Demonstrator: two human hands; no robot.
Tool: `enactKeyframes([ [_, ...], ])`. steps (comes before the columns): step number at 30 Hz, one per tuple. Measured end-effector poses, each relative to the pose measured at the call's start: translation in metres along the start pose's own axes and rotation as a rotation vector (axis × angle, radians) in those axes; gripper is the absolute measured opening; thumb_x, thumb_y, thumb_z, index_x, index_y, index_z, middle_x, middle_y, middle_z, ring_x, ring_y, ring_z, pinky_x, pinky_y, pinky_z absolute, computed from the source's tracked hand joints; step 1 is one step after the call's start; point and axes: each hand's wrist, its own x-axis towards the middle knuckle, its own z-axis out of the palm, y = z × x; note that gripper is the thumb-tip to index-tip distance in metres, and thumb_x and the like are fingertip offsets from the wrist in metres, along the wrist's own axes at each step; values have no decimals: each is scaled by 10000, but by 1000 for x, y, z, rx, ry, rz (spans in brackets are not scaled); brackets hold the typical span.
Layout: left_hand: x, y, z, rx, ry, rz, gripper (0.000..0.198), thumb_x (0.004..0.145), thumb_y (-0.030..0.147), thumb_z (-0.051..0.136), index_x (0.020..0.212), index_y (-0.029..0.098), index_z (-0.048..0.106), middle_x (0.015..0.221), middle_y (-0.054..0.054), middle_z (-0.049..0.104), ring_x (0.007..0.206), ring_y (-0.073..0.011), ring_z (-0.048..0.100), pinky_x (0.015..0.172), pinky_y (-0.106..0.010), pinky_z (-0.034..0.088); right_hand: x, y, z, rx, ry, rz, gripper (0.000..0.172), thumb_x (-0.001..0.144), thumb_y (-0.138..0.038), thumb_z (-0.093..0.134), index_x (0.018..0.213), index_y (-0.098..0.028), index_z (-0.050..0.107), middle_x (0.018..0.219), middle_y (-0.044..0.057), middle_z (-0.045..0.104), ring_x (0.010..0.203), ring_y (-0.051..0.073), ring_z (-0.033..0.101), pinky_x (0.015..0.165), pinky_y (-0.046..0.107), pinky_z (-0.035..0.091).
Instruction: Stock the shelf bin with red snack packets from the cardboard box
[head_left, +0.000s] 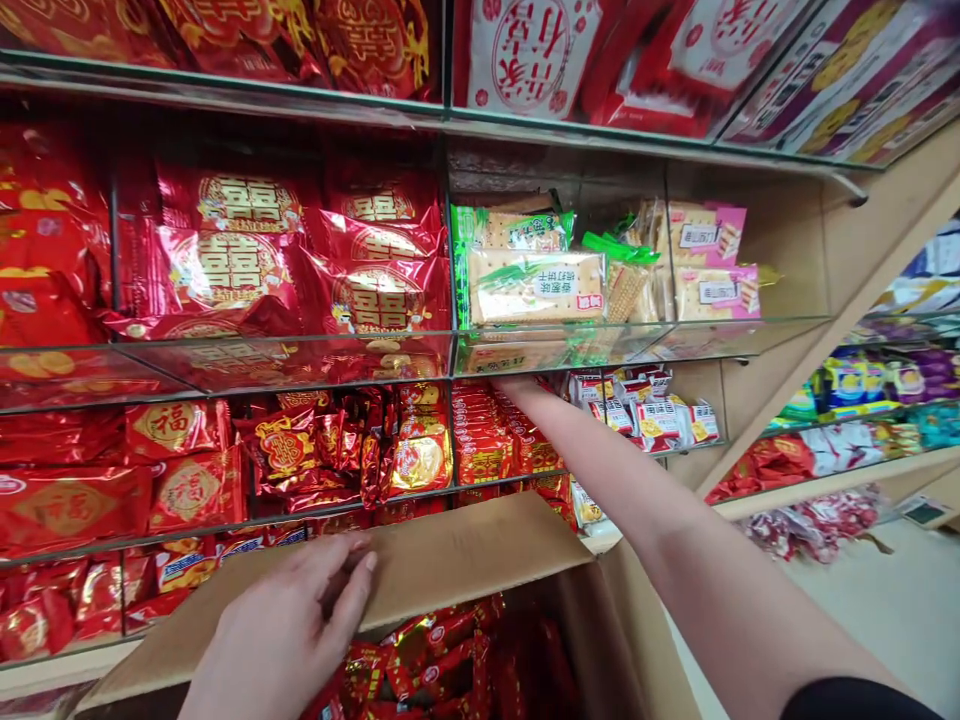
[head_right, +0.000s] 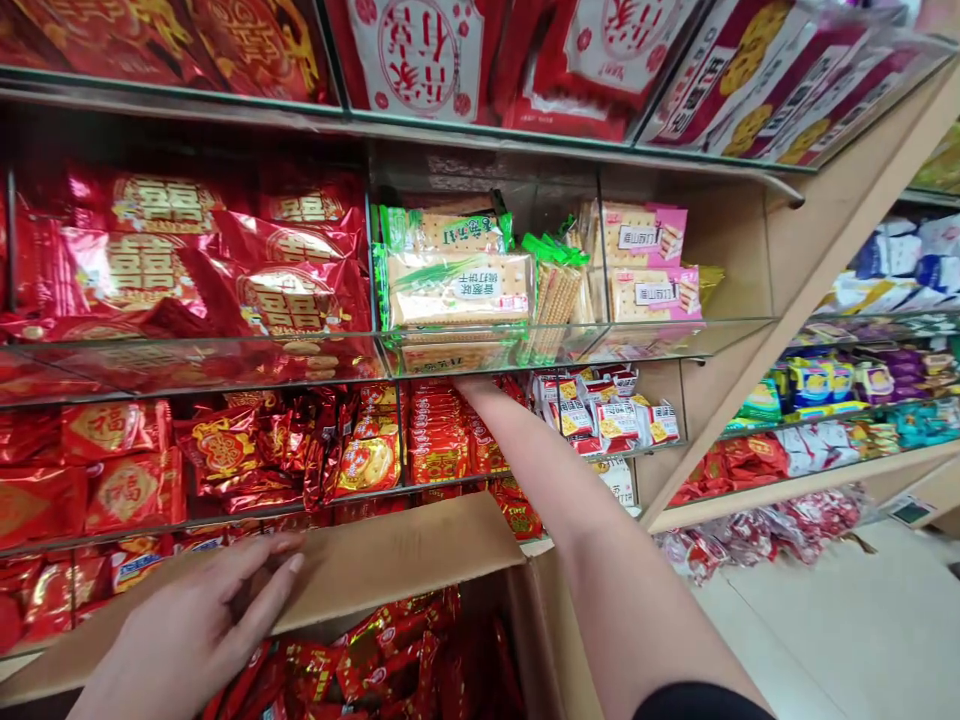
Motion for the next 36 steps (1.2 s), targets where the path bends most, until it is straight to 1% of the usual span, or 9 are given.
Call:
enactKeyframes([
  [4,2,-2,3,11,-21,13,355,786,523,352,936,304,589,896,5,719,773,-217,675,623,-286,515,2,11,20,-40,20,22,546,794,-391,505,1282,-192,361,1351,63,414,1261,285,295,1075,456,188],
  [9,5,-5,5,63,-78,-16,406,783,547,297,896,302,600,825,-3,718,720,-224,675,610,-327,532,6,15,34,-107,63,12,544,791,-395,498,1271,-172,375,1339,78,431,1265,293,296,1078,464,163],
  [18,6,-4,5,119,-133,-51,414,787,539,277,922,308,593,841,2,714,725,-217,675,578,-310,531,12,16,30,-83,77,120,509,847,-360,385,1305,-150,322,1359,93,406,1272,272,293,1081,476,134],
  [23,7,-4,5,68,-139,-88,410,781,557,267,873,313,584,835,-1,700,761,-222,661,623,-341,517,12,18,29,-86,87,131,431,878,-275,298,1286,-147,358,1329,90,446,1259,238,325,1069,428,206],
  [26,8,-3,3,39,-159,-99,395,778,563,276,875,318,569,851,4,695,783,-221,656,632,-341,504,7,13,23,-107,63,118,406,862,-246,336,1249,-149,411,1298,92,480,1241,244,353,1055,413,243],
  [29,8,2,0,51,-165,-108,362,800,527,275,917,320,549,862,16,696,789,-223,658,618,-340,489,-14,1,10,-138,28,111,370,824,-216,414,1173,-122,494,1227,139,533,1179,288,421,1018,438,290],
  [31,8,6,-2,57,-138,-82,342,816,495,280,931,308,543,885,13,696,807,-226,655,640,-343,480,-41,-11,-1,-150,0,69,320,804,-231,463,1085,-109,556,1124,159,591,1079,298,500,956,433,361],
  [34,7,10,-3,66,-84,-27,318,830,457,296,914,280,547,865,3,699,783,-230,654,620,-334,465,-97,-33,-19,-125,-54,-145,229,822,-286,466,915,-133,610,920,108,648,900,233,564,859,386,427],
  [36,5,9,-3,56,-27,-1,286,831,431,332,919,273,554,833,4,700,745,-220,654,576,-316,453,-141,-50,-31,-81,-62,-299,226,843,-305,445,849,-148,608,894,84,637,876,197,549,851,373,421],
])
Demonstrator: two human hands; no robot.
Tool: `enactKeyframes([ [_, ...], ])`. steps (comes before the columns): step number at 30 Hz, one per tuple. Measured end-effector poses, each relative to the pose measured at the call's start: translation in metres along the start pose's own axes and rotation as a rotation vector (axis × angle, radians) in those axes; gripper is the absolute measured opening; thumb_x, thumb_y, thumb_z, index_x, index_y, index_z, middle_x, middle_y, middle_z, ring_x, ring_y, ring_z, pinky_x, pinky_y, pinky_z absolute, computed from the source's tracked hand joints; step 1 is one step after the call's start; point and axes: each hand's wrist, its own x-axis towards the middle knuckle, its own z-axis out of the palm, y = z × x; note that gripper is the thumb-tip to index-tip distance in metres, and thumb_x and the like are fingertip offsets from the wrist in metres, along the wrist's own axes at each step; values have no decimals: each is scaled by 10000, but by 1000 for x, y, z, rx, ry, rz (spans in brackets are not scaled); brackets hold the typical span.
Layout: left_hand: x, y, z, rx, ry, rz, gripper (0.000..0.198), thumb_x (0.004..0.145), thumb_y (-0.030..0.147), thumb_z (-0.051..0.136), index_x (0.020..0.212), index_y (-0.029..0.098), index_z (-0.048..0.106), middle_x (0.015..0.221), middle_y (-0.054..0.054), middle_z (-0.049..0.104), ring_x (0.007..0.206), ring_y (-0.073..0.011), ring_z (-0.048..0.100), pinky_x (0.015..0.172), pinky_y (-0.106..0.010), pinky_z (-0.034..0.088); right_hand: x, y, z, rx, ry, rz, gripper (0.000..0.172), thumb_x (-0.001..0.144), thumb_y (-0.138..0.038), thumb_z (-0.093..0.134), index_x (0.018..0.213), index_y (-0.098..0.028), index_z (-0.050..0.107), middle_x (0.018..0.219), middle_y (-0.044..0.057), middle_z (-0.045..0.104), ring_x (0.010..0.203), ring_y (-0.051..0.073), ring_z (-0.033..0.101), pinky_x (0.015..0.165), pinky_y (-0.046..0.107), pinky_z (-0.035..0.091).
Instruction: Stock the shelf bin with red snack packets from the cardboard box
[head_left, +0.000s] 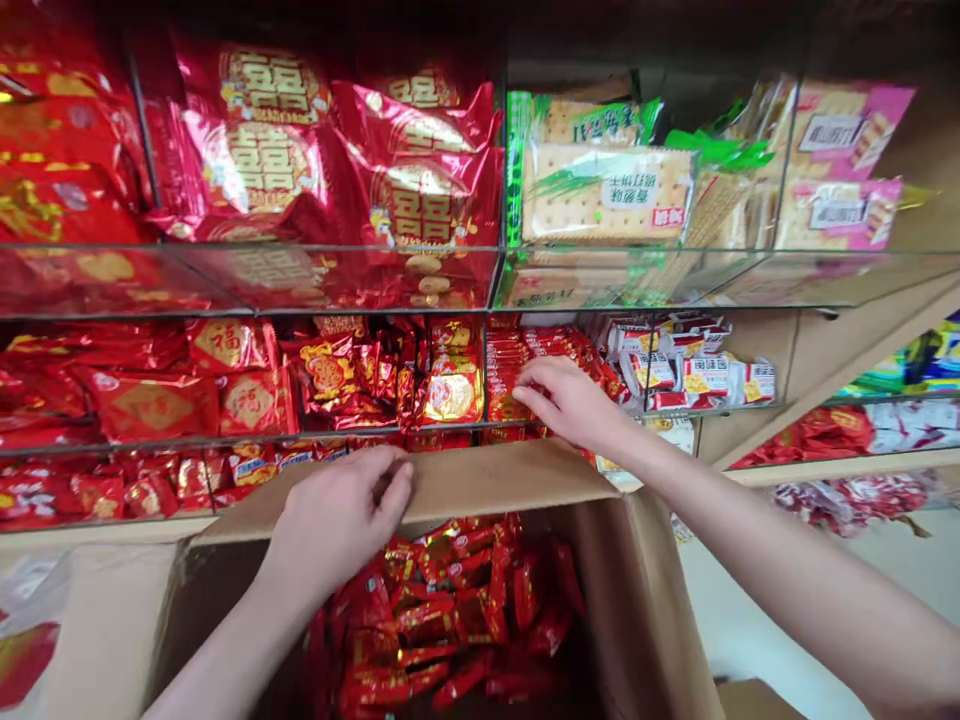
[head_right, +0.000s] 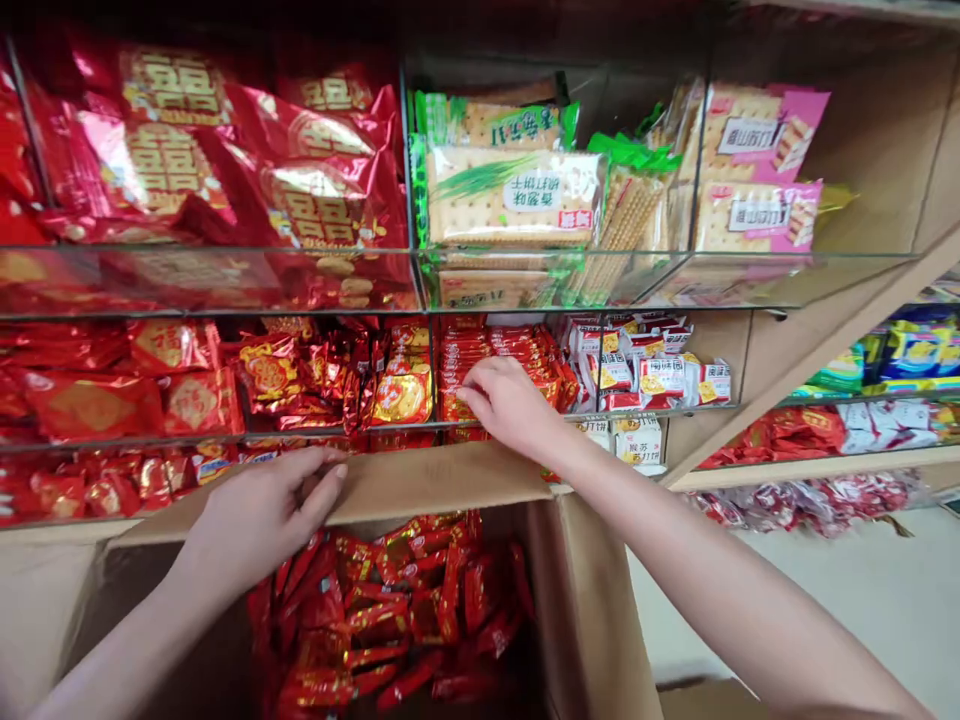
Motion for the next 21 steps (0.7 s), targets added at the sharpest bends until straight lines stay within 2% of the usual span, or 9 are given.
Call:
enactKeyframes([
  [3,-14,-3,7,-112,318,143,183,803,290,464,951,237,557,778,-9,683,697,-172,629,574,-275,447,-59,-46,-10,71,27,-129,193,849,-278,446,865,-156,594,960,82,610,929,176,511,861,359,404],
  [5,-33,-2,19,-226,518,407,212,748,146,525,950,199,555,739,-21,662,670,-147,589,605,-264,453,-95,-73,-6,108,-80,-229,176,849,-258,445,872,-171,596,920,65,616,894,163,515,835,333,418],
  [6,-44,0,28,-271,501,556,246,725,97,527,949,193,556,738,-26,656,669,-144,572,621,-268,459,-109,-84,0,109,-177,-265,178,849,-254,441,862,-177,601,893,57,620,872,162,521,826,327,425],
  [8,-66,5,54,-307,191,738,277,726,98,498,975,200,562,777,-40,661,691,-161,567,641,-296,482,-129,-98,21,89,-382,-282,193,845,-240,432,826,-175,613,863,58,626,858,172,534,841,331,432],
  [9,-76,8,69,-294,-72,702,281,748,127,468,992,224,568,834,-44,664,757,-180,579,688,-321,496,-133,-102,35,72,-465,-259,194,838,-222,433,829,-161,616,891,72,628,890,185,538,866,337,427],
  [10,-84,9,85,-283,-152,652,271,749,143,465,980,226,581,905,-56,666,844,-200,586,753,-348,502,-134,-105,51,48,-524,-226,197,827,-192,431,866,-138,616,947,98,626,945,203,535,898,346,415],
  [14,-103,-3,138,-260,-233,405,597,714,173,517,1284,165,340,1320,-167,459,1196,-282,431,944,-467,427,-119,-107,114,-200,-699,-4,424,766,-75,424,1185,-26,468,1244,233,473,1148,306,444,948,448,371],
  [17,-107,-17,153,-272,-267,290,468,737,171,481,1203,212,461,1174,-125,596,1081,-261,536,922,-462,440,-111,-105,143,-369,-753,166,429,767,-32,385,1188,-22,470,1145,247,541,1032,326,524,816,489,440],
  [21,-107,-22,153,-315,-296,207,324,721,180,490,1021,251,593,969,-63,683,913,-237,605,830,-405,475,-116,-101,155,-396,-737,186,298,754,-59,446,1008,-63,602,1002,201,612,956,303,552,770,456,458],
])
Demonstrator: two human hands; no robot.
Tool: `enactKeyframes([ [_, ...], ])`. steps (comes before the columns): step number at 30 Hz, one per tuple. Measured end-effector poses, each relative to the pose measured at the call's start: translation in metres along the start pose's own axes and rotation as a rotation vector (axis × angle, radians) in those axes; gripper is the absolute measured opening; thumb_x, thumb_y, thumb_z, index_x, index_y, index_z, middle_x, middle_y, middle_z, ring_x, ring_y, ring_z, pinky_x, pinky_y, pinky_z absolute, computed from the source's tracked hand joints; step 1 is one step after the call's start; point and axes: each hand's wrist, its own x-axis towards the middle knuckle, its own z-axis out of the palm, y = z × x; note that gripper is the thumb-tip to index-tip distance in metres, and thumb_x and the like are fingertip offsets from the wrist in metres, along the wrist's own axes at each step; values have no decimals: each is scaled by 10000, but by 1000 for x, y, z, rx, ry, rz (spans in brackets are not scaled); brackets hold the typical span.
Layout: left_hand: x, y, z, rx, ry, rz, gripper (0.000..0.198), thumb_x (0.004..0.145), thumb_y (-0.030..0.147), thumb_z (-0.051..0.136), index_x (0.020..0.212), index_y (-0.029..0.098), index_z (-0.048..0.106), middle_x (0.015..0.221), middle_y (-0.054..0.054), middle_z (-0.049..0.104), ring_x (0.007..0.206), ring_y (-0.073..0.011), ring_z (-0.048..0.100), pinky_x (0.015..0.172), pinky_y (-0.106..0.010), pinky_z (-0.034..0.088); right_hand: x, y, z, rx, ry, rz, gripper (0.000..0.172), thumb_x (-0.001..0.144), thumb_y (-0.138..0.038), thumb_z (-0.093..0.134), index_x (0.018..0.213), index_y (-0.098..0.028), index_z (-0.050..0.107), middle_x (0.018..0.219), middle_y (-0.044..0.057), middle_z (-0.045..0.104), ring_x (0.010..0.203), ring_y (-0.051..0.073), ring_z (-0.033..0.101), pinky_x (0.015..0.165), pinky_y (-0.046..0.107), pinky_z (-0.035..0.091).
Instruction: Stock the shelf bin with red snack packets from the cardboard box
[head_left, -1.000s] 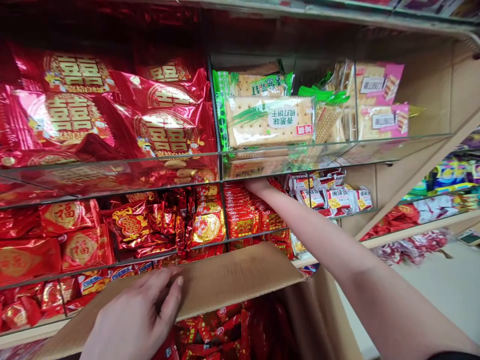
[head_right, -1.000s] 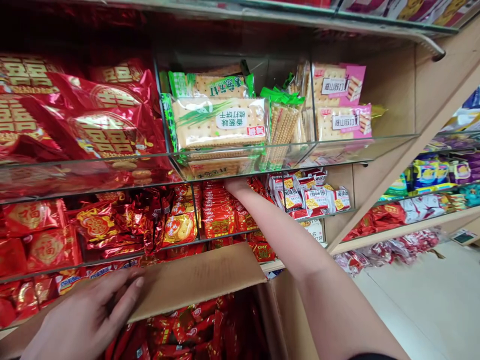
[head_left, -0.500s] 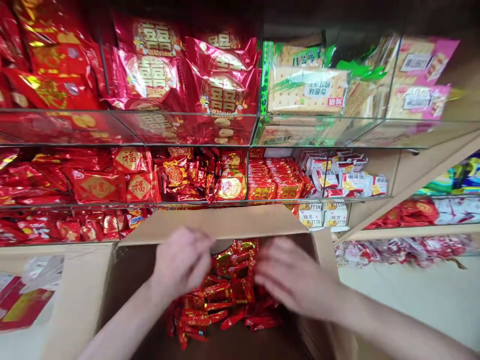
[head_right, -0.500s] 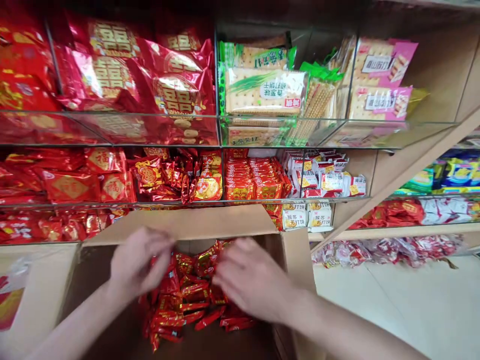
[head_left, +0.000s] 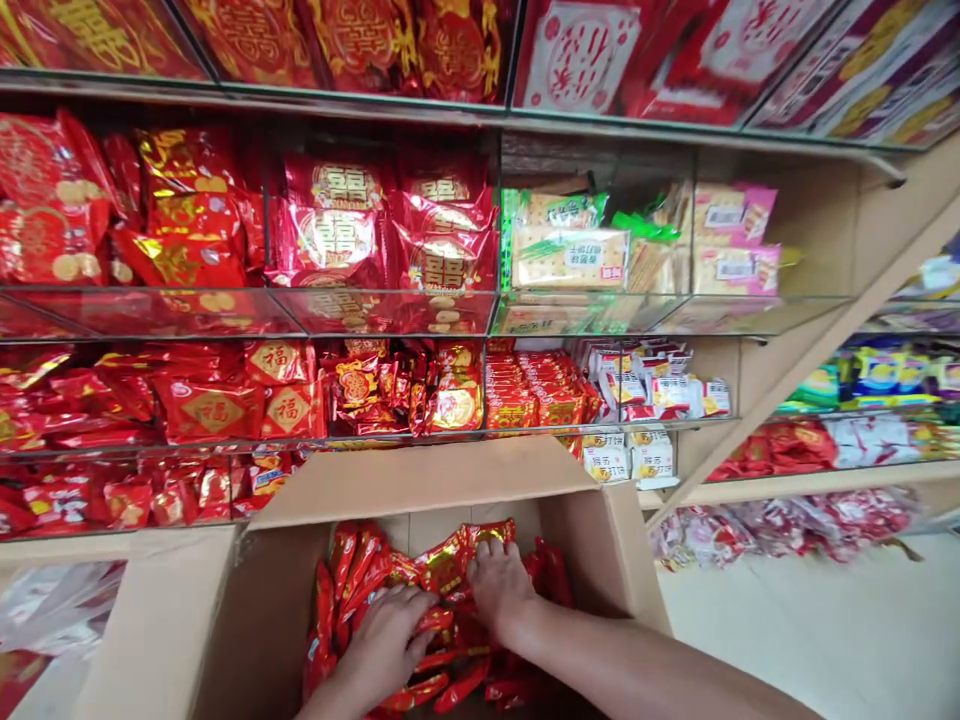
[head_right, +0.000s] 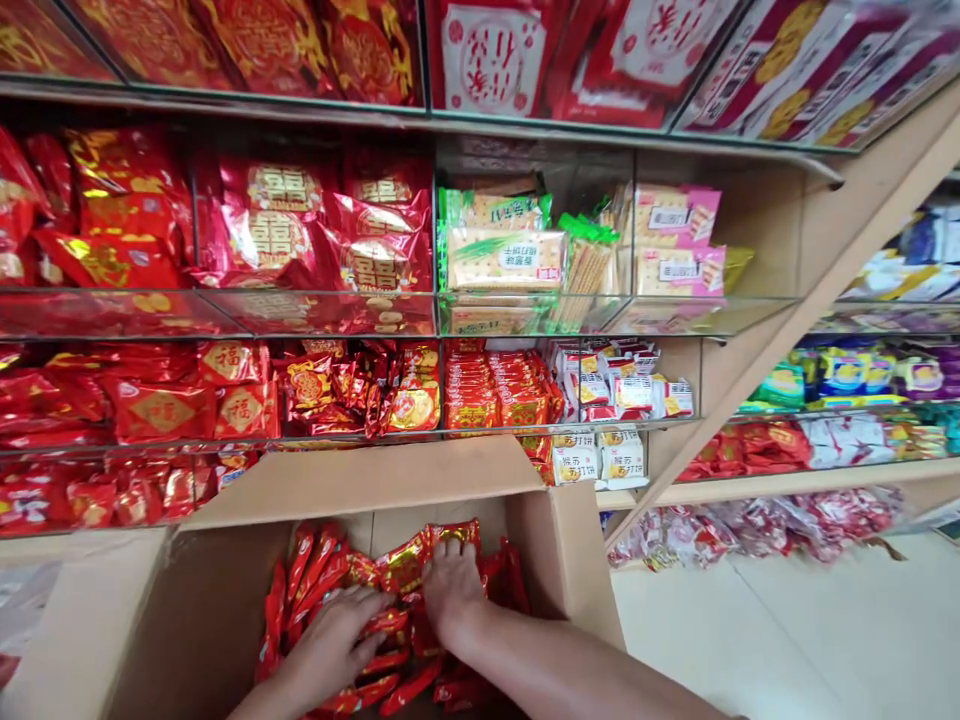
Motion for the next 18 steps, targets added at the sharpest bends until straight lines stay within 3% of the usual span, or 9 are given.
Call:
enactKeyframes([
  [3,0,-1,0,-39,-25,-28,341,678,189,540,1000,281,600,959,-41,692,903,-238,612,816,-384,471,-2,2,2,37,-29,-48,260,724,-110,510,961,-79,613,953,195,639,907,305,582,726,435,476],
  [6,1,-3,5,-172,-20,-67,542,682,257,573,1209,275,453,1166,-76,618,1063,-261,552,908,-403,429,-6,8,-7,77,-19,-133,273,683,-110,539,949,-99,598,871,156,670,831,273,614,739,398,475],
  [9,4,2,8,-535,130,-155,729,687,352,597,1326,257,259,1383,-93,405,1254,-265,365,1011,-409,338,-15,17,-24,229,128,-229,317,681,-169,545,995,-131,556,901,130,669,831,257,619,740,357,463],
  [12,7,16,1,-970,201,-255,836,642,351,657,1333,274,191,1338,-94,456,1179,-274,460,958,-413,403,-23,24,-38,482,164,-233,313,693,-340,561,952,-164,553,875,92,668,777,234,623,629,286,441],
  [15,9,30,-14,-1273,94,-283,653,619,274,704,1196,242,400,1036,-42,658,930,-214,612,819,-342,486,-27,29,-41,713,94,-196,300,680,-410,576,878,-185,566,780,42,658,689,197,604,561,256,394],
  [18,7,34,-23,-1365,52,-307,319,605,219,725,886,195,578,781,23,686,753,-150,620,695,-255,484,-28,30,-36,1008,20,-144,353,658,-393,623,932,-181,554,827,34,641,724,179,584,606,260,412],
])
